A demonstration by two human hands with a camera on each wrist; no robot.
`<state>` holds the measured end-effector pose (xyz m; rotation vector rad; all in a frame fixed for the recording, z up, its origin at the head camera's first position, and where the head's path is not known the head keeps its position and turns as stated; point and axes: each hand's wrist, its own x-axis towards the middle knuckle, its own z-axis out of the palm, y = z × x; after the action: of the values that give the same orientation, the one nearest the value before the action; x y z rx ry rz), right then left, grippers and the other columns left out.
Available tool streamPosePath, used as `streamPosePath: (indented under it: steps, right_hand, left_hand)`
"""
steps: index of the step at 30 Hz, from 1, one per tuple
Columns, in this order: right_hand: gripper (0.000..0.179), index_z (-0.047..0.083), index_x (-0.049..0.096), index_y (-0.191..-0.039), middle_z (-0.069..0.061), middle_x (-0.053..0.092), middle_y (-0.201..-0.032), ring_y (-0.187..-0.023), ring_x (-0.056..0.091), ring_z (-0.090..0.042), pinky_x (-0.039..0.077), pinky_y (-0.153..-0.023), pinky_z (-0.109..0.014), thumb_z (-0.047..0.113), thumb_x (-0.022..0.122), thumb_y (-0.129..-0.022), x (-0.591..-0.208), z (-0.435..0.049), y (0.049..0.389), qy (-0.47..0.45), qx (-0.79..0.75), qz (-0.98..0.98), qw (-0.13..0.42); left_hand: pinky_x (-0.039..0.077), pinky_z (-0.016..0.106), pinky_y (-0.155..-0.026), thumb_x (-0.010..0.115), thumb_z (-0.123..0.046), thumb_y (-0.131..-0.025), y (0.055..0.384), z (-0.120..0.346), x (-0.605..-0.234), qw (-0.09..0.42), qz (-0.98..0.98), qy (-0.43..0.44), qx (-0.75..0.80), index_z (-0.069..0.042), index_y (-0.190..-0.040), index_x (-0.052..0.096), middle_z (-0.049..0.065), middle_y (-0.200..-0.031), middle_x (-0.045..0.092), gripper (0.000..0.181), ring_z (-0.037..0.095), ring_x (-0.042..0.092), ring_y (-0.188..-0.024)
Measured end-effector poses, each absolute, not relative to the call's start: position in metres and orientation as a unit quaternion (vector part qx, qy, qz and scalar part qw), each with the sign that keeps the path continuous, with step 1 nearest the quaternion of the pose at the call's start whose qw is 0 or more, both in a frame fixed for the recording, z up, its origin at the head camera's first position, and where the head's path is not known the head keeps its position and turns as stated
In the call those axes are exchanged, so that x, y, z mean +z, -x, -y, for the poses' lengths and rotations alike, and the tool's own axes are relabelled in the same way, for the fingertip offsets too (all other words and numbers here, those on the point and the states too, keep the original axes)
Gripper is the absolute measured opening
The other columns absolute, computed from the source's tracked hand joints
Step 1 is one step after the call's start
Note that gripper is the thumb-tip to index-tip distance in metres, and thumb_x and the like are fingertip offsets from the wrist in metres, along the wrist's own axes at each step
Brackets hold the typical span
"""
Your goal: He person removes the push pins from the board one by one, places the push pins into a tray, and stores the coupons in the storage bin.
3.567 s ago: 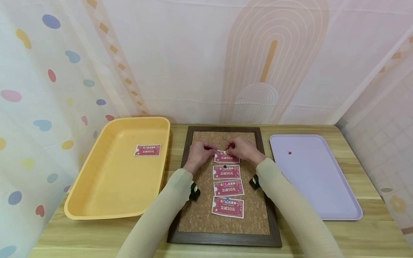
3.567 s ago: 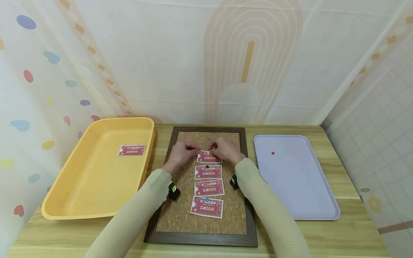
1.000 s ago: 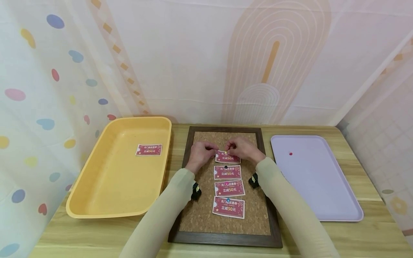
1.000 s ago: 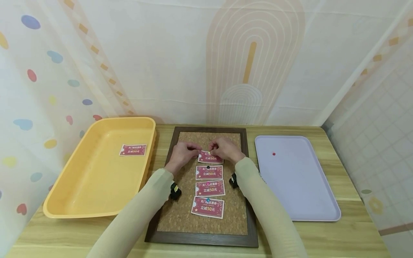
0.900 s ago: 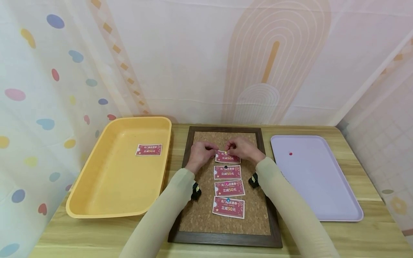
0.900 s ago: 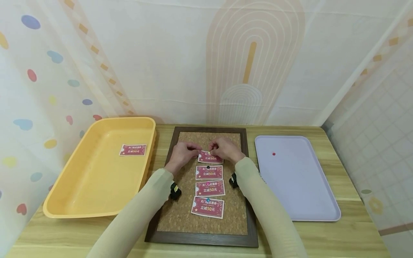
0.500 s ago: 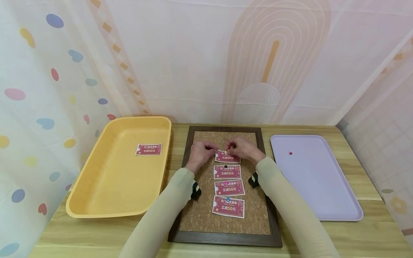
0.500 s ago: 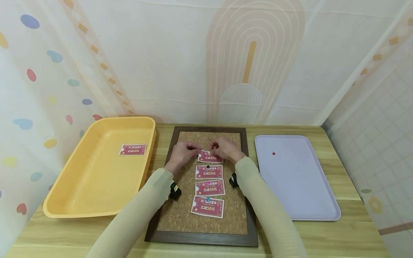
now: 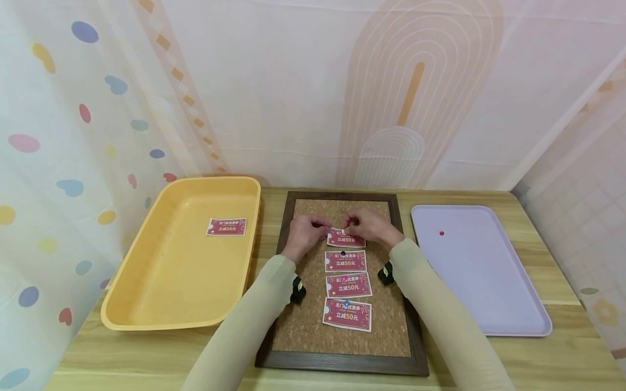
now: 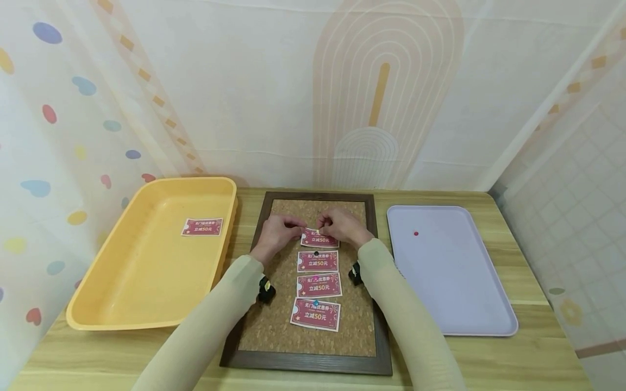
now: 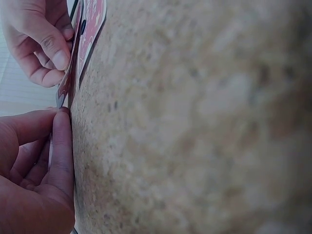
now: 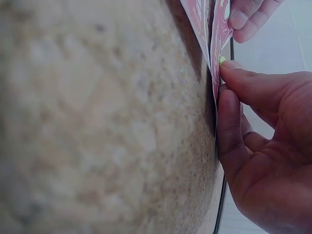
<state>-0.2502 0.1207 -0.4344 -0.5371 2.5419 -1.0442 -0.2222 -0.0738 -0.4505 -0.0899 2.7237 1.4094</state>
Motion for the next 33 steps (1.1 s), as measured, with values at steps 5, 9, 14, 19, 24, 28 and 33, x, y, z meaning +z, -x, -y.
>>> streamPosePath:
  steps: [5, 9, 14, 19, 24, 28, 33]
  right_hand:
    - [0.008, 0.002, 0.072, -0.105, -0.006, 0.066, -0.088, -0.075, 0.056, -0.015, 0.045, -0.065, -0.026, 0.003, 0.067, -0.098, -0.4343, -0.1198, 0.2503, 0.188, -0.372, -0.892, 0.172]
    - [0.007, 0.002, 0.072, -0.104, -0.006, 0.066, -0.089, -0.077, 0.056, -0.015, 0.045, -0.066, -0.026, 0.002, 0.068, -0.098, -0.4344, -0.1191, 0.2506, 0.184, -0.373, -0.892, 0.174]
    - [0.006, 0.002, 0.072, -0.102, -0.006, 0.066, -0.089, -0.077, 0.056, -0.015, 0.045, -0.066, -0.026, 0.003, 0.068, -0.098, -0.4346, -0.1191, 0.2510, 0.185, -0.372, -0.893, 0.173]
    - [0.005, 0.003, 0.072, -0.101, -0.005, 0.066, -0.088, -0.075, 0.055, -0.014, 0.044, -0.065, -0.026, 0.004, 0.069, -0.097, -0.4346, -0.1200, 0.2515, 0.194, -0.359, -0.897, 0.168]
    - [0.004, 0.004, 0.071, -0.101, -0.004, 0.065, -0.087, -0.073, 0.054, -0.014, 0.044, -0.063, -0.026, 0.005, 0.069, -0.098, -0.4344, -0.1204, 0.2519, 0.196, -0.351, -0.900, 0.169]
    - [0.004, 0.003, 0.071, -0.100, -0.004, 0.064, -0.087, -0.073, 0.054, -0.014, 0.044, -0.063, -0.026, 0.005, 0.069, -0.098, -0.4341, -0.1199, 0.2523, 0.195, -0.351, -0.899, 0.173]
    - [0.004, 0.001, 0.070, -0.099, -0.004, 0.064, -0.086, -0.072, 0.054, -0.014, 0.044, -0.062, -0.026, 0.004, 0.069, -0.097, -0.4341, -0.1193, 0.2530, 0.202, -0.351, -0.898, 0.174]
  left_hand:
    - [0.049, 0.036, -0.087, 0.072, -0.007, -0.094, 0.2228, 0.0746, -0.4505, 0.034, -0.888, 0.031, 0.457, -0.010, -0.096, 0.083, 0.006, -0.111, 0.076, 0.012, 0.022, 0.065, -0.106]
    - [0.050, 0.036, -0.086, 0.073, -0.008, -0.094, 0.2231, 0.0746, -0.4502, 0.037, -0.887, 0.031, 0.460, -0.010, -0.096, 0.083, 0.006, -0.111, 0.076, 0.011, 0.022, 0.065, -0.106]
    - [0.049, 0.034, -0.084, 0.073, -0.009, -0.094, 0.2228, 0.0746, -0.4496, 0.040, -0.886, 0.034, 0.460, -0.010, -0.096, 0.083, 0.006, -0.109, 0.076, 0.010, 0.021, 0.065, -0.104]
    - [0.049, 0.034, -0.083, 0.073, -0.010, -0.094, 0.2221, 0.0739, -0.4487, 0.042, -0.887, 0.033, 0.458, -0.010, -0.097, 0.083, 0.007, -0.109, 0.076, 0.010, 0.022, 0.065, -0.104]
    - [0.050, 0.034, -0.084, 0.074, -0.011, -0.094, 0.2216, 0.0728, -0.4476, 0.043, -0.887, 0.032, 0.458, -0.010, -0.098, 0.083, 0.007, -0.111, 0.076, 0.011, 0.023, 0.066, -0.106]
    - [0.050, 0.033, -0.083, 0.074, -0.011, -0.094, 0.2218, 0.0728, -0.4480, 0.040, -0.888, 0.032, 0.457, -0.010, -0.098, 0.083, 0.007, -0.110, 0.077, 0.010, 0.022, 0.066, -0.105]
    - [0.049, 0.032, -0.080, 0.074, -0.011, -0.094, 0.2216, 0.0734, -0.4485, 0.038, -0.888, 0.030, 0.458, -0.010, -0.097, 0.083, 0.006, -0.108, 0.077, 0.010, 0.022, 0.066, -0.103]
